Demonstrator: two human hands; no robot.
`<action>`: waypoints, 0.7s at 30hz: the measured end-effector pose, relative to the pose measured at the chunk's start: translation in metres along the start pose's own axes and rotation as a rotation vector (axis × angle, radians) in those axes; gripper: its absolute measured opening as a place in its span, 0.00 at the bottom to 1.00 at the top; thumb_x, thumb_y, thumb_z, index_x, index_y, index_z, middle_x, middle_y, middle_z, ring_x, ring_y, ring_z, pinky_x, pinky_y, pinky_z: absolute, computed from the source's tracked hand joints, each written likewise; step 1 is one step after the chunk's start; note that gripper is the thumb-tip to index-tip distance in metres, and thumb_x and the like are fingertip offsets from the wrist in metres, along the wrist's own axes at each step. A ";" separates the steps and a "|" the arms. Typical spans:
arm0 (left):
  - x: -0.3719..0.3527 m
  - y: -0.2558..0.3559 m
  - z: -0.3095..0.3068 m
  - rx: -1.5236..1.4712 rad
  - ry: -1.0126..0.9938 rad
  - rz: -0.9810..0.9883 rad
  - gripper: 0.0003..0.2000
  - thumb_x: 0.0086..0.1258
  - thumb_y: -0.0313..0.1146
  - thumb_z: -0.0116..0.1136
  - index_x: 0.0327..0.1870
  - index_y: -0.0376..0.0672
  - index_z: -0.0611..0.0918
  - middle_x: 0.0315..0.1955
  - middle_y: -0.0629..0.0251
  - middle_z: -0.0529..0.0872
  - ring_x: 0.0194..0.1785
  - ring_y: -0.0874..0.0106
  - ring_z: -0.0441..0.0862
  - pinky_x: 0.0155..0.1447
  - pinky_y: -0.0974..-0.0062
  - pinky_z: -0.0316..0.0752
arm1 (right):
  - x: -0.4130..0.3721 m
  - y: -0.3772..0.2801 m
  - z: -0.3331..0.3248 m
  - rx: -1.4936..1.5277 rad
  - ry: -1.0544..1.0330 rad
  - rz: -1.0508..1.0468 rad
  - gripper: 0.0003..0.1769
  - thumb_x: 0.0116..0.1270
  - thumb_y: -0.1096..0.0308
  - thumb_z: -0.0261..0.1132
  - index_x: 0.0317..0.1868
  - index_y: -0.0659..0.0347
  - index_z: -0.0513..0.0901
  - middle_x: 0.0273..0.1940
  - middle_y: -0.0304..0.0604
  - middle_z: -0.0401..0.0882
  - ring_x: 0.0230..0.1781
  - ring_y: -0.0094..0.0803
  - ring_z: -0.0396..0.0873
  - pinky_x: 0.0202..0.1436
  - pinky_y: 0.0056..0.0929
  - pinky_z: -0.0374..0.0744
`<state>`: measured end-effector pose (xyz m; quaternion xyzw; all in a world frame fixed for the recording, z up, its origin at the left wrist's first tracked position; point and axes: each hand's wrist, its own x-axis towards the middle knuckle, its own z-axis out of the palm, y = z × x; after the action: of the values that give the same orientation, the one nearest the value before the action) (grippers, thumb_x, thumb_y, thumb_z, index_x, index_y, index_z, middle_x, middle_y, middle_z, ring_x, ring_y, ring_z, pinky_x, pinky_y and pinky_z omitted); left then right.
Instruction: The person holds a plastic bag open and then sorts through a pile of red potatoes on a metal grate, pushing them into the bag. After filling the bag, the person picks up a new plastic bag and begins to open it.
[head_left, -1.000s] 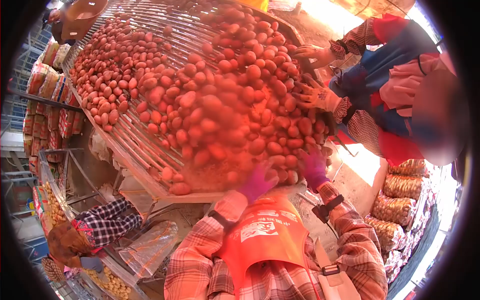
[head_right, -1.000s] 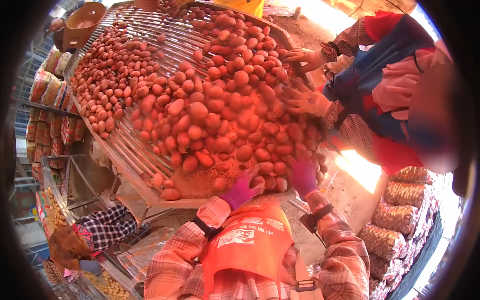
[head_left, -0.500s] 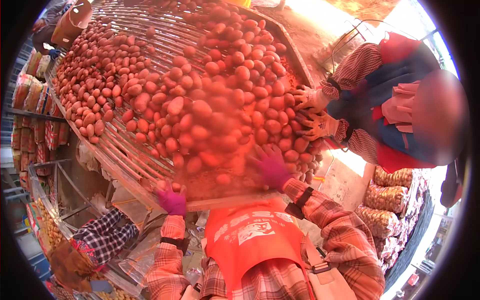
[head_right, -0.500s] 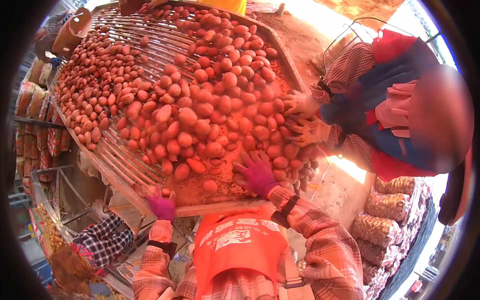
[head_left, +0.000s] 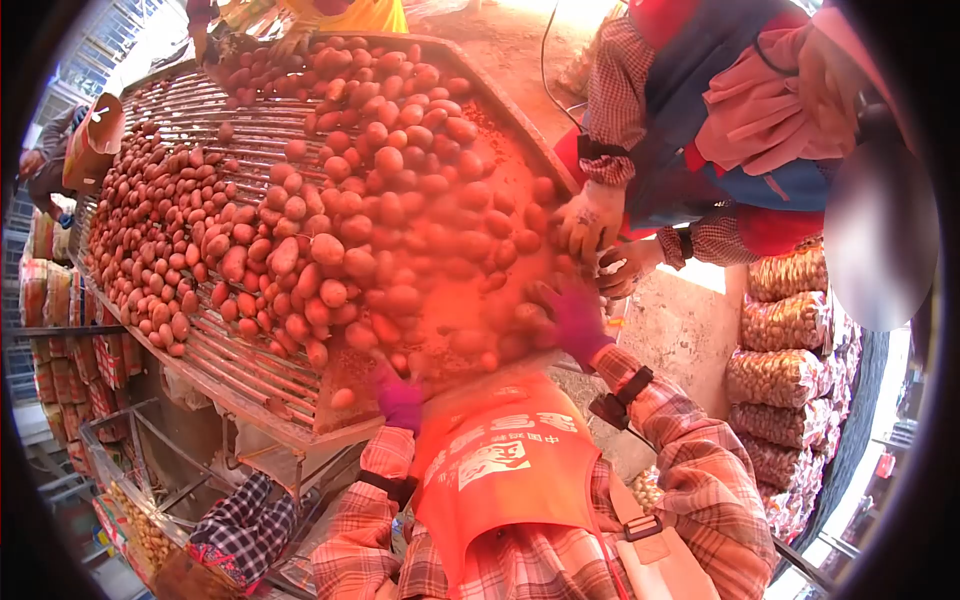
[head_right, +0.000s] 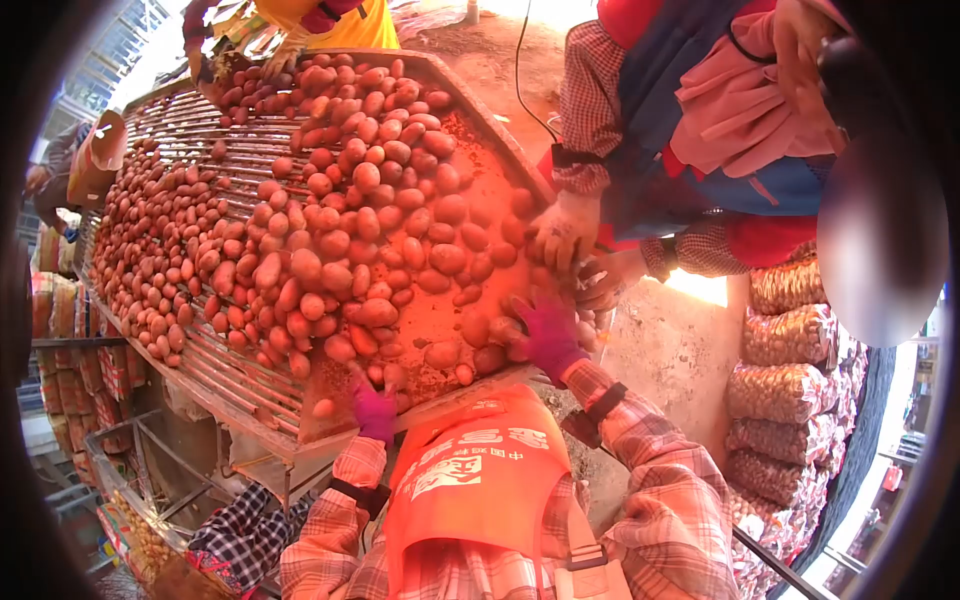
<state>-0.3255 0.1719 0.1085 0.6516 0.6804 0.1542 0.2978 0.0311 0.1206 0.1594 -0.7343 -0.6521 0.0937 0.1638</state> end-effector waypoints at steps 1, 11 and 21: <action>0.004 0.003 0.013 0.092 -0.002 0.168 0.39 0.63 0.51 0.69 0.72 0.38 0.72 0.62 0.43 0.78 0.64 0.47 0.76 0.67 0.53 0.72 | -0.006 -0.002 -0.004 0.084 -0.006 0.104 0.30 0.61 0.51 0.68 0.63 0.51 0.80 0.63 0.54 0.75 0.68 0.55 0.70 0.70 0.62 0.65; 0.020 0.165 0.083 -0.383 -0.205 0.441 0.21 0.77 0.41 0.55 0.65 0.39 0.77 0.57 0.47 0.82 0.60 0.48 0.78 0.65 0.54 0.73 | -0.019 -0.002 0.057 0.216 -0.136 -0.491 0.26 0.58 0.56 0.72 0.54 0.61 0.83 0.60 0.50 0.77 0.67 0.52 0.69 0.68 0.56 0.68; 0.083 -0.043 -0.087 0.027 0.620 0.056 0.31 0.74 0.46 0.60 0.70 0.32 0.73 0.66 0.38 0.75 0.69 0.44 0.73 0.71 0.51 0.69 | 0.108 -0.106 0.015 0.207 0.035 -0.438 0.26 0.62 0.60 0.69 0.61 0.58 0.79 0.60 0.52 0.75 0.59 0.54 0.73 0.62 0.52 0.71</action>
<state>-0.4101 0.2638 0.1332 0.5959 0.7226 0.3446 0.0631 -0.0583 0.2394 0.1922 -0.5562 -0.7797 0.1095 0.2658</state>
